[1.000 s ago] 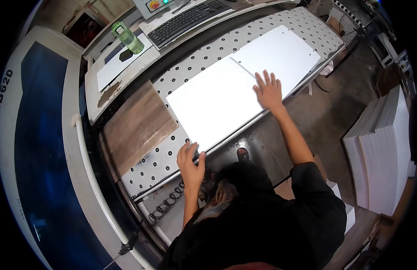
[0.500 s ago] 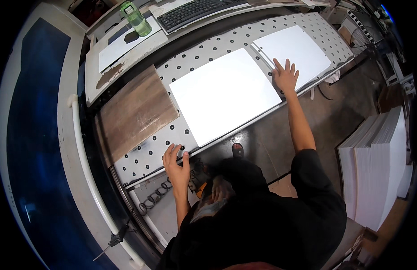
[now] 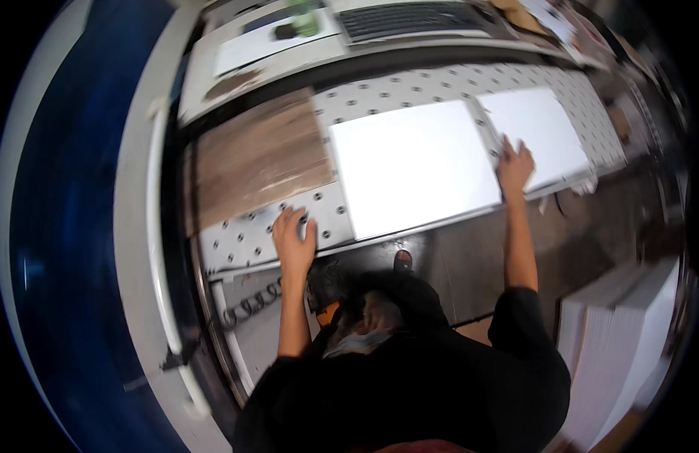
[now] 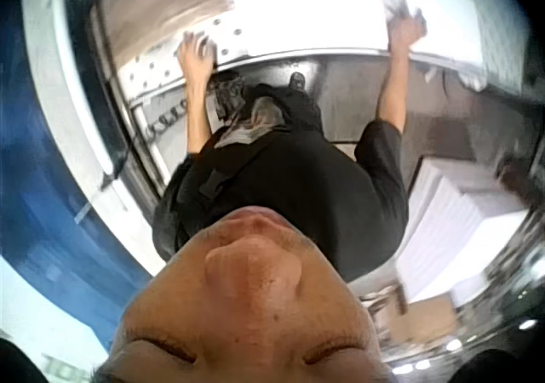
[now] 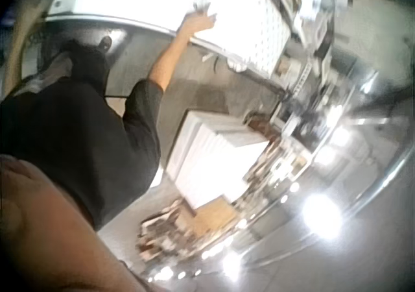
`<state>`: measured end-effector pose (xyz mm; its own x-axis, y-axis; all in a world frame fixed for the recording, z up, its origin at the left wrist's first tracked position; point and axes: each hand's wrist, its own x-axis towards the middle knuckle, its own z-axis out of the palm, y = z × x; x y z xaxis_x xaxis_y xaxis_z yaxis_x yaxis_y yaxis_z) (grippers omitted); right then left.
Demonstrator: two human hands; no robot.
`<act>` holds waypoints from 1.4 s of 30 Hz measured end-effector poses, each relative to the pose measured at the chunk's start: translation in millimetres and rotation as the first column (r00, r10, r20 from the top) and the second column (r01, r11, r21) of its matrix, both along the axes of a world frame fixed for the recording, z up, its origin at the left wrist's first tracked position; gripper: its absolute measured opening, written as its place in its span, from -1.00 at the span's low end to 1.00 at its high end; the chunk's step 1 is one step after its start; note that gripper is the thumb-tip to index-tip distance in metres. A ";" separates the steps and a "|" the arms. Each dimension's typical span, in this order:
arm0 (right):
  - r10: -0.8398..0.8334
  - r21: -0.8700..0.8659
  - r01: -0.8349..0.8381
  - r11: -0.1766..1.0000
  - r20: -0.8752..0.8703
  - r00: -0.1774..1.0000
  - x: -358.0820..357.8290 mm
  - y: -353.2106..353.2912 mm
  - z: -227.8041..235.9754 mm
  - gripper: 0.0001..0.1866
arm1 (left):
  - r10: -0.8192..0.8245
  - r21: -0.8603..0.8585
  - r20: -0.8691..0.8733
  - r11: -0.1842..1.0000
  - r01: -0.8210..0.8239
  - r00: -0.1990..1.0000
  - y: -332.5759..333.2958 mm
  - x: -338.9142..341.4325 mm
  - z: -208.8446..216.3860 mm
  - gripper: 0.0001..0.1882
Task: The person places white rectangular sheets onto a perforated metal conveyor belt of a machine. They use a handheld tool to press down on the sheets, then slide them into the machine's intake. The person repeats this process for multiple sheets, retrieving them from a nearby stack.
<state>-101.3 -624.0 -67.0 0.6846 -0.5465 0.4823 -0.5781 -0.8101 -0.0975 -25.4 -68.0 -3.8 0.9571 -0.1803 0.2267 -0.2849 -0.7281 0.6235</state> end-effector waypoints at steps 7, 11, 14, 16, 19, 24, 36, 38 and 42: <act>0.092 0.014 -0.091 0.996 -0.100 0.991 -7.4 -3.1 12.0 -0.47 | 0.275 0.356 0.059 0.893 -0.277 0.960 56.7 92.7 -67.0 -0.06; 0.198 0.519 -0.252 0.817 0.158 0.967 -5.2 47.0 26.1 -0.51 | 0.318 0.358 0.038 0.881 -0.310 0.947 73.4 114.7 -79.1 0.10; 0.205 0.355 -0.215 0.910 0.064 0.977 -6.8 99.1 11.4 -0.46 | 0.290 0.386 0.024 0.880 -0.277 0.957 94.8 134.8 -78.3 0.14; 0.154 0.343 -0.162 0.925 0.050 0.987 -2.9 117.2 18.2 -0.45 | 0.319 0.409 -0.024 0.868 -0.282 0.947 113.3 143.6 -72.8 0.15; 0.098 0.288 -0.101 0.952 0.026 0.995 -1.8 124.8 20.8 -0.47 | 0.337 0.427 -0.084 0.863 -0.272 0.938 140.0 154.9 -62.9 0.17; 0.121 0.212 -0.116 0.970 -0.011 0.993 -2.3 118.2 14.1 -0.47 | 0.336 0.440 -0.123 0.862 -0.252 0.934 183.9 166.7 -54.5 0.16; 0.253 0.316 -0.264 0.911 0.075 0.964 70.7 235.1 33.5 -0.45 | 0.339 0.365 -0.205 0.897 -0.249 0.918 232.7 178.9 -42.4 0.08; 0.292 0.338 -0.310 0.889 0.105 0.951 90.6 274.5 40.1 -0.45 | 0.338 0.282 -0.236 0.921 -0.268 0.911 236.8 181.0 -38.4 0.00; 0.475 0.487 -0.475 0.733 0.134 0.870 132.0 357.5 44.9 -0.41 | 0.308 0.012 -0.287 0.948 -0.318 0.907 250.4 193.0 -21.8 -0.18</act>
<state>30.6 -266.6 -22.1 0.9191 -0.3107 0.2425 -0.1308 -0.8208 -0.5560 167.6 182.4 -25.6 0.9880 0.1422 -0.0600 0.1454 -0.7278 0.6702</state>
